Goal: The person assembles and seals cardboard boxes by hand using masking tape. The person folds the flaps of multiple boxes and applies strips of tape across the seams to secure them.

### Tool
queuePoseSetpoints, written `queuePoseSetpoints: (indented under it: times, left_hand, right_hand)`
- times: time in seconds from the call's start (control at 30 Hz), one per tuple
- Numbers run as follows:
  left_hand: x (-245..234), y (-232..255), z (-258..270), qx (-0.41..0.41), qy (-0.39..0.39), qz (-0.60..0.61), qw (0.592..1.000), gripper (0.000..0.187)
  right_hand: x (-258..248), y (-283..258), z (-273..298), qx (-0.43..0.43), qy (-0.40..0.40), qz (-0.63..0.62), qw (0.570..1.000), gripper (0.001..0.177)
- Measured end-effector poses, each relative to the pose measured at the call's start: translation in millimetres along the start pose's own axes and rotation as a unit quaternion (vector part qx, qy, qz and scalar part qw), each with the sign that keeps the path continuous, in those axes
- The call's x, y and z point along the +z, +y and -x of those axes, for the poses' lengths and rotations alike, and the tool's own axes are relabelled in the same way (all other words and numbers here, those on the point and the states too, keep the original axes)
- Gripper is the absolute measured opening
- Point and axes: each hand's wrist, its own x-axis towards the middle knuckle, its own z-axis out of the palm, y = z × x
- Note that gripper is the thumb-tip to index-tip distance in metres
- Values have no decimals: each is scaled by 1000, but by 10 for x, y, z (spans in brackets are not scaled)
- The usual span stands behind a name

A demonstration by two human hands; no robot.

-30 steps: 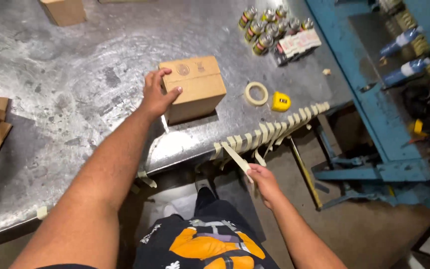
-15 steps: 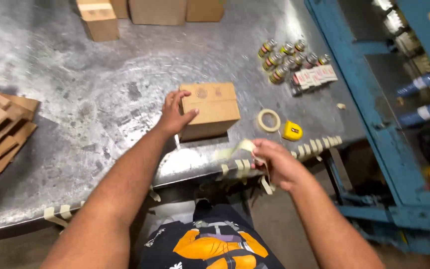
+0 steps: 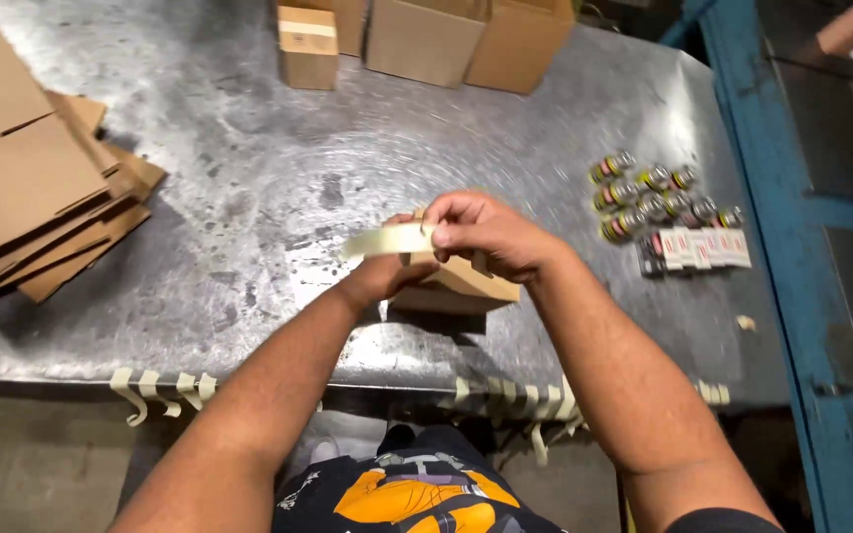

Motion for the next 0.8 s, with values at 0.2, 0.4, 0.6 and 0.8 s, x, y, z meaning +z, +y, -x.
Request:
queuePoseSetpoints:
  times: [0.2, 0.4, 0.6, 0.8]
  left_hand:
    - [-119, 210, -30, -97, -11, -62, 993, 75]
    - [-55, -72, -81, -56, 10, -50, 997, 71]
    - [-72, 35, -48, -53, 17, -48, 997, 69]
    - [-117, 102, 7, -46, 13, -74, 996, 69]
  right_hand:
    - [-252, 348, -234, 183, 90, 84, 975, 22]
    - [-376, 525, -312, 228, 142, 139, 953, 23]
    - [-319, 573, -298, 243, 169, 164, 941, 24]
    - [-528, 780, -312, 233, 192, 251, 920, 27]
